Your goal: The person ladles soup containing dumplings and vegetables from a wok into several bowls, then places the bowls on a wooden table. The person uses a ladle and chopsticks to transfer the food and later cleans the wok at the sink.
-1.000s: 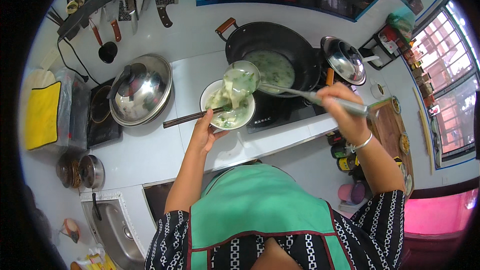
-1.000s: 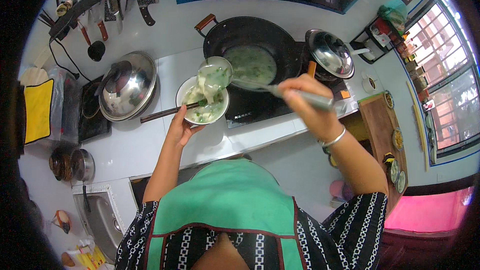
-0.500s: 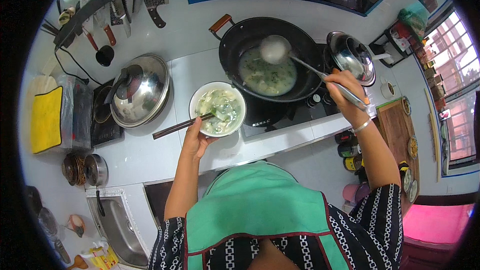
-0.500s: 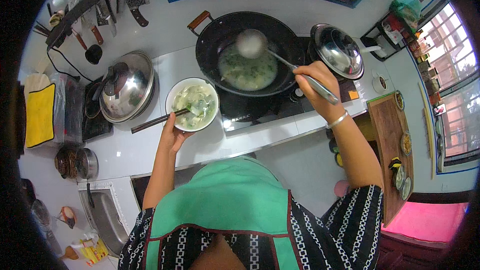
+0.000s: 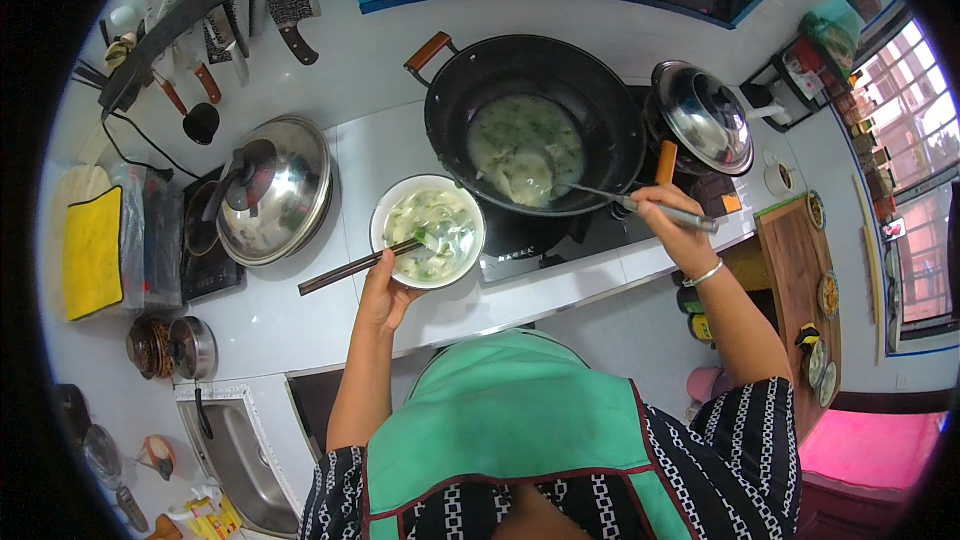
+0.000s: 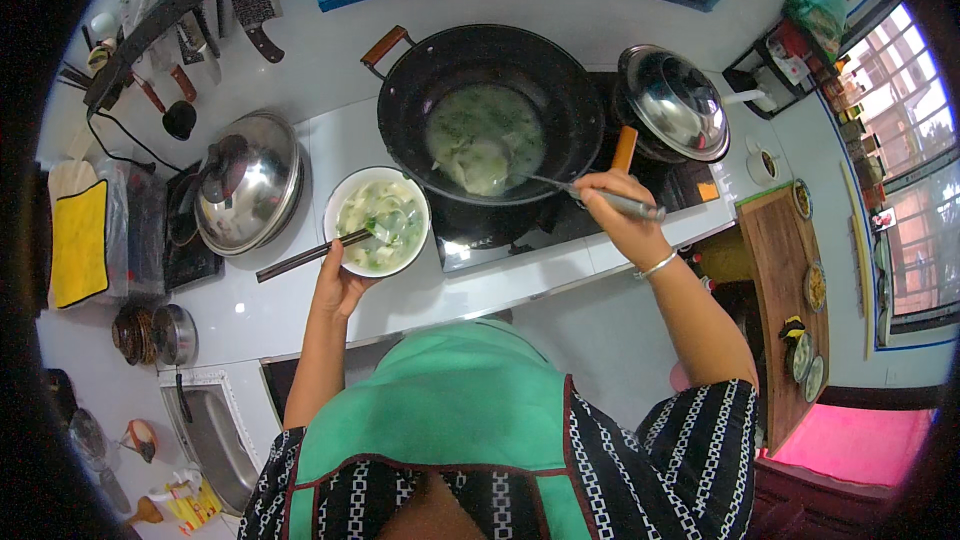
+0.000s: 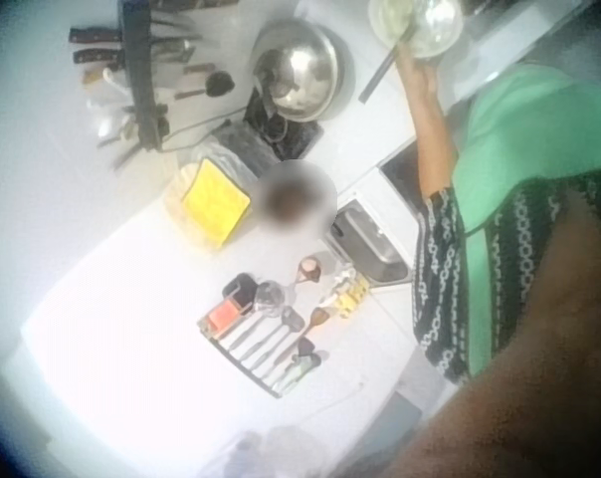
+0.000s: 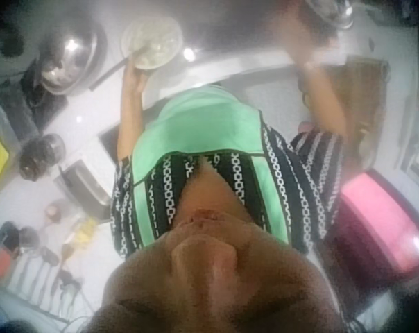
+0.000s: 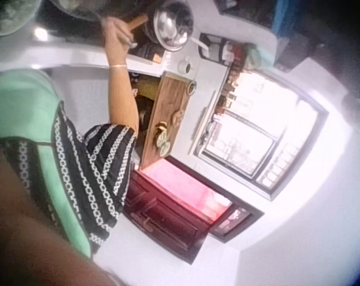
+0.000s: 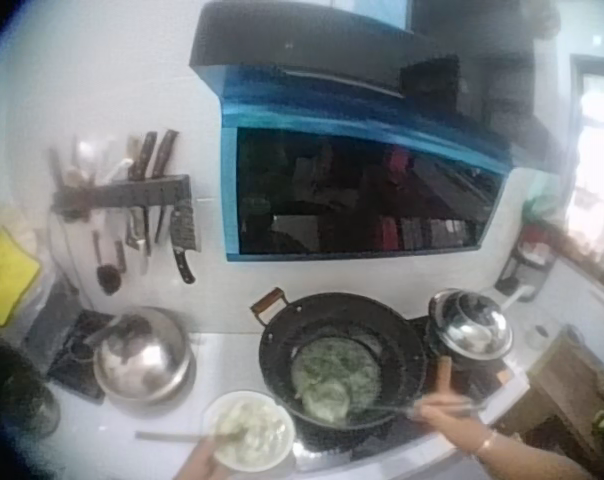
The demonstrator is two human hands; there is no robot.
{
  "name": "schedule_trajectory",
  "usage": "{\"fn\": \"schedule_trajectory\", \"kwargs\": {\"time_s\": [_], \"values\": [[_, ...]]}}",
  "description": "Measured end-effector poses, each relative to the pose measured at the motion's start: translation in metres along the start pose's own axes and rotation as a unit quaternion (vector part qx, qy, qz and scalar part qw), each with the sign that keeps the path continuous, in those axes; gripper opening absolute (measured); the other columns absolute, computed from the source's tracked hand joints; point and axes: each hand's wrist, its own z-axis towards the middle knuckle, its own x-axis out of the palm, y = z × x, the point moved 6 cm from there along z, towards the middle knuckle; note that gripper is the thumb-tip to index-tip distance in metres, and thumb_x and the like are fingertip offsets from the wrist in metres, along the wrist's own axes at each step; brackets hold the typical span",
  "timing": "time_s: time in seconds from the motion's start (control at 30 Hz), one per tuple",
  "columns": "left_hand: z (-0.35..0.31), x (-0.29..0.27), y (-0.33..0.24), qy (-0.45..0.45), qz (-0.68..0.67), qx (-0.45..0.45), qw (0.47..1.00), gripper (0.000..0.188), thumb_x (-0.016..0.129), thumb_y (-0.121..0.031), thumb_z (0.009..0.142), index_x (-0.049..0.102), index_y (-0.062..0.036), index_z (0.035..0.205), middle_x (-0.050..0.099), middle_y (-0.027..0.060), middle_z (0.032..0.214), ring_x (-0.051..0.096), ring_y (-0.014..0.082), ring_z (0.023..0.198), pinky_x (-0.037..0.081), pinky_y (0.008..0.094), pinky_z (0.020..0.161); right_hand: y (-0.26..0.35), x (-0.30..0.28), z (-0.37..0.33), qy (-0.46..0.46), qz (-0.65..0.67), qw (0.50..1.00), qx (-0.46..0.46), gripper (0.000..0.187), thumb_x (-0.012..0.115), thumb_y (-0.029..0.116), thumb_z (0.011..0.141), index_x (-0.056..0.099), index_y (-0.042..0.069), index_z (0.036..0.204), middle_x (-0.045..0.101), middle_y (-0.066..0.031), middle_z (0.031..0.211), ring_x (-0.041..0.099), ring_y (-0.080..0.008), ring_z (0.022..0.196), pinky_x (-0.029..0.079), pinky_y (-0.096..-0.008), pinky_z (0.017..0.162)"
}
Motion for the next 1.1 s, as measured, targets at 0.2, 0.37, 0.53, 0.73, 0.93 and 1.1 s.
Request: {"fn": "schedule_trajectory", "kwargs": {"time_s": [0.2, 0.37, 0.53, 0.73, 0.93, 1.1], "values": [[-0.002, -0.008, -0.004, -0.011, 0.005, -0.012, 1.0, 0.053, 0.053, -0.04, 0.088, 0.044, 0.0009, 0.122, 0.055, 0.0168, 0.116, 0.057, 0.0276, 0.104, 0.052, 0.044, 0.083, -0.024, 0.026, -0.004, -0.092, 0.378, 0.883, 0.262, 0.02, 0.056, 0.016, 0.087, 0.061, 0.001, 0.1, 0.063, -0.0097, 0.089, 0.062, -0.0178, 0.083, 0.052, -0.0289, 0.079], [-0.002, -0.006, -0.009, 0.023, 0.025, -0.007, 0.999, 0.056, 0.052, -0.042, 0.088, 0.043, 0.0001, 0.123, 0.054, 0.0166, 0.117, 0.057, 0.0284, 0.105, 0.051, 0.0461, 0.084, 0.014, 0.012, 0.015, -0.098, 0.331, 0.915, 0.207, 0.02, 0.058, 0.017, 0.087, 0.061, 0.0, 0.099, 0.062, -0.0094, 0.089, 0.062, -0.0179, 0.083, 0.053, -0.0293, 0.079], [0.0, 0.0, -0.009, 0.03, 0.043, -0.015, 0.998, 0.054, 0.049, -0.042, 0.089, 0.042, -0.0017, 0.125, 0.053, 0.0165, 0.119, 0.055, 0.0301, 0.108, 0.051, 0.0474, 0.085, 0.063, -0.015, 0.03, -0.099, 0.26, 0.944, 0.18, 0.02, 0.058, 0.018, 0.086, 0.063, 0.0, 0.094, 0.061, -0.0098, 0.091, 0.062, -0.0183, 0.084, 0.053, -0.0288, 0.078], [0.008, -0.01, 0.003, 0.036, 0.039, -0.033, 0.998, 0.053, 0.049, -0.043, 0.089, 0.043, -0.0036, 0.123, 0.054, 0.015, 0.117, 0.057, 0.0271, 0.105, 0.052, 0.0453, 0.083, 0.119, -0.029, 0.024, -0.098, 0.2, 0.964, 0.144, 0.024, 0.058, 0.021, 0.086, 0.062, 0.001, 0.097, 0.063, -0.0099, 0.089, 0.063, -0.0179, 0.083, 0.052, -0.0268, 0.077], [0.005, -0.011, 0.004, 0.053, 0.034, -0.049, 0.997, 0.052, 0.05, -0.045, 0.088, 0.046, -0.0048, 0.121, 0.056, 0.013, 0.114, 0.058, 0.0252, 0.102, 0.052, 0.044, 0.081, 0.152, 0.001, 0.0, -0.063, 0.152, 0.982, 0.091, 0.023, 0.056, 0.02, 0.086, 0.063, 0.001, 0.096, 0.062, -0.0084, 0.087, 0.062, -0.0155, 0.08, 0.051, -0.0261, 0.072], [0.002, -0.009, -0.002, 0.026, 0.026, -0.035, 0.999, 0.05, 0.053, -0.045, 0.087, 0.052, -0.0019, 0.113, 0.06, 0.0138, 0.107, 0.06, 0.024, 0.096, 0.052, 0.0445, 0.081, 0.196, 0.04, -0.031, 0.104, -0.188, 0.937, -0.275, 0.016, 0.066, 0.011, 0.072, 0.064, 0.005, 0.087, 0.057, -0.0097, 0.076, 0.059, -0.0236, 0.074, 0.049, -0.0319, 0.071]]}}
